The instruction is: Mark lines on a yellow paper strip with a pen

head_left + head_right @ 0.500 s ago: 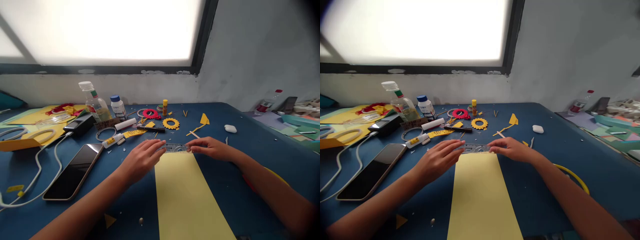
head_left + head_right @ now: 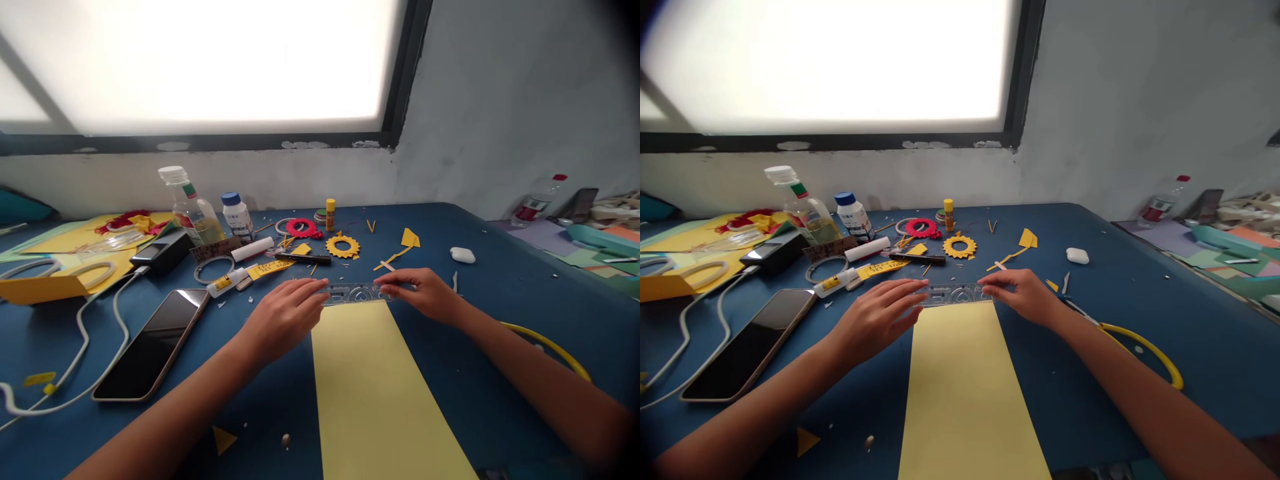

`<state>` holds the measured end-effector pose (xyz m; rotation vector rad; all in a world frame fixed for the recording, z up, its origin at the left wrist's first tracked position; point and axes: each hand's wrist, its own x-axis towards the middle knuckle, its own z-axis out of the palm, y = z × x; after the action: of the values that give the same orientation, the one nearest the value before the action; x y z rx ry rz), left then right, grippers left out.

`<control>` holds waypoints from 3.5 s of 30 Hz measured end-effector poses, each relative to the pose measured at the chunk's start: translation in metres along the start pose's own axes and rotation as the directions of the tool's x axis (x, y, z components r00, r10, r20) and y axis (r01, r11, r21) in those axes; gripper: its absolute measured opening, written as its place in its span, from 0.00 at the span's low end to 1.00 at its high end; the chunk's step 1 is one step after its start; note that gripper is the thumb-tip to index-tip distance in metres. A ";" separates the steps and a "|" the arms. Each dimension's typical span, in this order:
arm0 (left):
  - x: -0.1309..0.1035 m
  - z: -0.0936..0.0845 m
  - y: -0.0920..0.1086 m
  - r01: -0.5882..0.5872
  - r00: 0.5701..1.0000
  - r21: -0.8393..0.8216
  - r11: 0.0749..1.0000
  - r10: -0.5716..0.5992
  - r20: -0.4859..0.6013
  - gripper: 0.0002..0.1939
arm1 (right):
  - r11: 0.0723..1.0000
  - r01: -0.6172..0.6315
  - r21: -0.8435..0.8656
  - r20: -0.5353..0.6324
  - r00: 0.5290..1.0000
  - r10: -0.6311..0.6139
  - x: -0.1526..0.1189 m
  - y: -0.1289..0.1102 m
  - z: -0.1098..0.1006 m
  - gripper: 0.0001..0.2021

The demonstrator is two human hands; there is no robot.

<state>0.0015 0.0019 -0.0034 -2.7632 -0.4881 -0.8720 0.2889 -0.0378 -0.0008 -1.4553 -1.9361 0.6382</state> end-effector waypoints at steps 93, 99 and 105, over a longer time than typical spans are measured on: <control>0.007 0.001 0.042 0.492 0.770 -0.827 0.272 -0.579 0.267 0.07 | 0.910 0.119 0.398 -0.257 0.966 -0.014 -0.016 -0.026 -0.022 0.35; 0.001 0.006 0.053 0.461 0.839 -0.803 0.378 -0.480 0.255 0.07 | 0.956 0.233 0.177 -0.277 0.944 -0.179 -0.010 -0.051 0.021 0.26; 0.000 0.005 0.042 0.507 0.793 -0.657 0.558 -0.601 0.102 0.08 | 0.834 0.373 -0.408 -0.222 0.845 -0.486 -0.011 -0.039 0.031 0.27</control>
<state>0.0195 -0.0359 -0.0113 -3.1488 -1.3202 -1.6493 0.2428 -0.0594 0.0037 -1.1496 -2.0807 -0.1577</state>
